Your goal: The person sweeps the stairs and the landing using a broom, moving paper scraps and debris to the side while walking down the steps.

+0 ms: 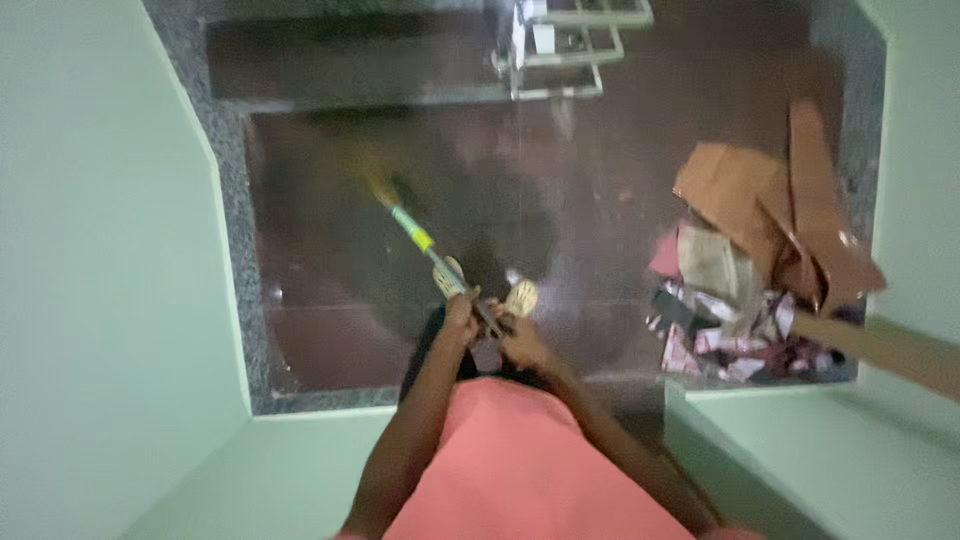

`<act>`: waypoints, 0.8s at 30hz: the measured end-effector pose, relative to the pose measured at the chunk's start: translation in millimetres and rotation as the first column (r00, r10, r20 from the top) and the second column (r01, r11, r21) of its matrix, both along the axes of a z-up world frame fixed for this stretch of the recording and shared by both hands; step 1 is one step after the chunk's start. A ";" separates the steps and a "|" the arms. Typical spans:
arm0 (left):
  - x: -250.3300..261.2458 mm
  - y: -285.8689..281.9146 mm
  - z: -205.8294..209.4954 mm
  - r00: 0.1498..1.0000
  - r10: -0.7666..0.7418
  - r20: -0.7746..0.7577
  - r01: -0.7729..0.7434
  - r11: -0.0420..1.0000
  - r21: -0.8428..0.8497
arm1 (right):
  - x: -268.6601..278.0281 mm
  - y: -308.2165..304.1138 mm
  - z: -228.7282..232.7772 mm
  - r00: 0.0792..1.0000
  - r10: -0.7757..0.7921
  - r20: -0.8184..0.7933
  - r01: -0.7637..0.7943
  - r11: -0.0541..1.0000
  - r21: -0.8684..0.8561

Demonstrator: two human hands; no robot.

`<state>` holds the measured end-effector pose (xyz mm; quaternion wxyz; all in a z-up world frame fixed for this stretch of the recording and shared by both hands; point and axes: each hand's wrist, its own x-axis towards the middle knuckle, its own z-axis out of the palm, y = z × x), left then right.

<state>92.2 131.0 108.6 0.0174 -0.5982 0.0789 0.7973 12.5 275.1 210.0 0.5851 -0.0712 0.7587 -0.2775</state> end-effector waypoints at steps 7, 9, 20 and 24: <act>20.3 -45.1 -39.1 0.961 -0.020 0.276 0.066 0.985 -0.159 | 49.1 -58.5 -44.6 0.972 0.197 -0.131 -0.201 0.979 -0.025; 28.5 -58.3 -51.8 0.916 -0.057 0.398 0.149 0.968 -0.204 | 53.2 -79.9 -37.8 0.990 0.138 0.019 -0.139 0.990 0.011; 31.2 -40.7 -127.5 0.614 -0.575 0.541 0.756 0.625 -0.194 | 81.1 -67.5 -140.7 0.989 0.117 0.085 -0.127 0.985 0.118; -7.0 20.1 -149.1 0.593 -0.631 0.501 0.796 0.552 -0.247 | 66.6 -6.9 -120.0 0.842 -0.474 0.258 0.431 0.878 0.206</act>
